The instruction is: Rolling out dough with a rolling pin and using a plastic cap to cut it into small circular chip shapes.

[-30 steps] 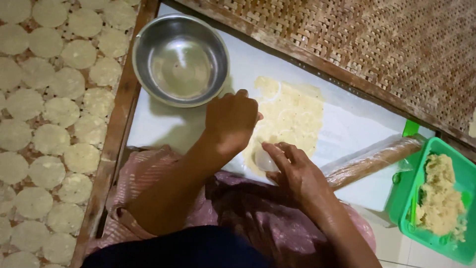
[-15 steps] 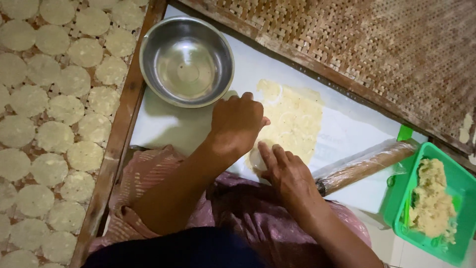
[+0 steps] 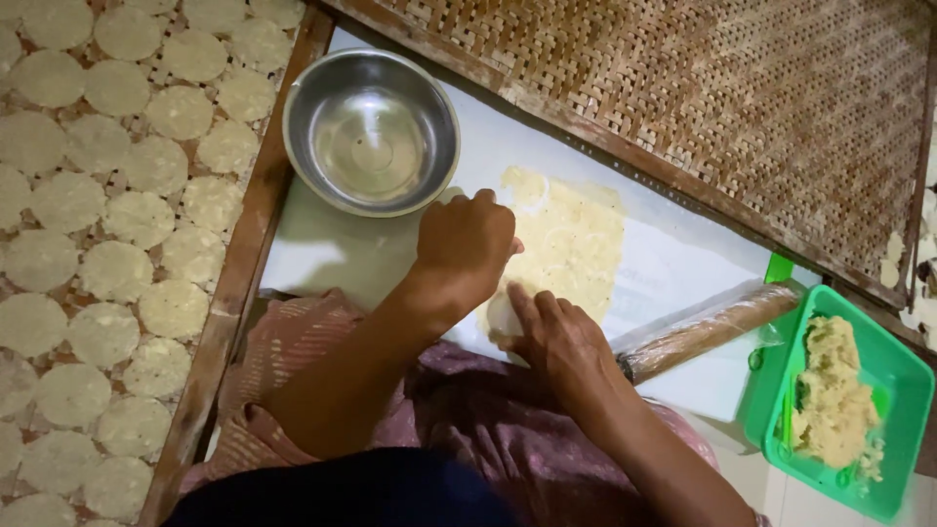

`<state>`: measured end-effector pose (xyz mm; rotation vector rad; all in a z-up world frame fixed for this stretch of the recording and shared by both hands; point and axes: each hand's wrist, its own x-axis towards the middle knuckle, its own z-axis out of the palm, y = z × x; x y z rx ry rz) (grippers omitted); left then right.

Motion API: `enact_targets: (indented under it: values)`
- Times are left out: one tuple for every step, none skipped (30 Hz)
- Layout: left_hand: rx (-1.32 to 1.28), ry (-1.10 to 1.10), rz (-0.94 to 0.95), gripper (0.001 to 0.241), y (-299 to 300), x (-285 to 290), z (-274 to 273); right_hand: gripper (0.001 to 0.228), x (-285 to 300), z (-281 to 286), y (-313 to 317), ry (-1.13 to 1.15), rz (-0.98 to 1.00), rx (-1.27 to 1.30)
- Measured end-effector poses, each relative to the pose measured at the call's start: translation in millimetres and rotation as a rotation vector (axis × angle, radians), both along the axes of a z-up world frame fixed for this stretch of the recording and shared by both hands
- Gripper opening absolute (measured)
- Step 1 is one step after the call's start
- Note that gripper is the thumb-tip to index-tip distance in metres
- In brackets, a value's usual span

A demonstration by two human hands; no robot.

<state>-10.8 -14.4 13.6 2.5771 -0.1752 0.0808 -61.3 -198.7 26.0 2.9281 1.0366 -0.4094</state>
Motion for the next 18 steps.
enact_targets:
  values:
    - [0.000, -0.003, -0.001, 0.027, 0.6, 0.0, 0.9, 0.075, 0.8, -3.2, -1.5, -0.003, -0.001, 0.000]
    - [-0.007, -0.001, -0.015, 0.027, 1.5, -0.2, 1.9, 0.076, 1.5, -6.3, -2.7, -0.007, -0.015, -0.039]
    - [-0.014, 0.003, -0.025, 0.026, 3.0, -0.9, 2.5, 0.078, 2.5, -9.6, -3.5, -0.009, -0.025, -0.077]
    - [-0.015, 0.001, -0.021, 0.026, 3.5, -0.8, 3.3, 0.078, 1.3, -10.3, -4.5, -0.011, -0.022, -0.078]
    - [-0.023, 0.025, -0.036, 0.027, 3.7, -0.3, 4.2, 0.076, 0.1, -11.1, -5.6, -0.034, -0.009, -0.008]
    - [-0.031, 0.049, -0.050, 0.028, 3.8, 0.4, 5.0, 0.073, -0.9, -11.9, -6.9, -0.057, 0.004, 0.062]
    - [-0.030, 0.049, -0.051, 0.028, 3.7, 0.1, 4.3, 0.073, -1.1, -8.9, -4.3, -0.057, 0.004, 0.063]
    - [-0.028, 0.051, -0.052, 0.026, 3.4, -0.2, 3.5, 0.073, -1.2, -6.0, -2.0, -0.069, 0.006, 0.085]
    - [-0.024, 0.054, -0.056, 0.023, 2.8, -0.8, 2.6, 0.073, -2.2, -3.2, 0.1, -0.080, 0.005, 0.108]
    - [-0.023, 0.055, -0.059, 0.023, 2.6, -1.6, 1.2, 0.073, -1.5, -5.3, 0.1, -0.079, 0.002, 0.109]
    - [-0.031, 0.018, -0.051, 0.024, 2.2, -1.2, 0.1, 0.070, -0.2, -7.0, 0.0, -0.080, -0.022, 0.039]
    - [-0.039, -0.019, -0.043, 0.024, 2.0, -1.0, -0.8, 0.068, 1.0, -8.5, 0.1, -0.081, -0.046, -0.031]
    - [-0.040, -0.021, -0.043, 0.024, 1.4, -0.2, -0.9, 0.068, 1.5, -11.4, -2.1, -0.083, -0.046, -0.031]
    - [-0.037, -0.008, -0.042, 0.025, 1.3, 0.3, -1.1, 0.070, 1.7, -14.4, -3.8, -0.104, -0.042, -0.033]
    - [-0.033, 0.010, -0.035, 0.026, 2.5, -0.9, -2.1, 0.072, 1.2, -18.1, -4.6, -0.119, -0.033, -0.034]
    - [-0.033, 0.013, -0.029, 0.026, 3.2, -2.0, -3.5, 0.072, 0.7, -17.9, -4.2, -0.117, -0.026, -0.033]
    - [-0.024, -0.010, -0.031, 0.025, 3.7, -1.4, -4.0, 0.077, 1.0, -17.4, -3.8, -0.123, -0.028, -0.060]
    - [-0.016, -0.032, -0.034, 0.025, 4.0, -0.7, -4.3, 0.082, 1.4, -16.7, -3.5, -0.129, -0.029, -0.086]
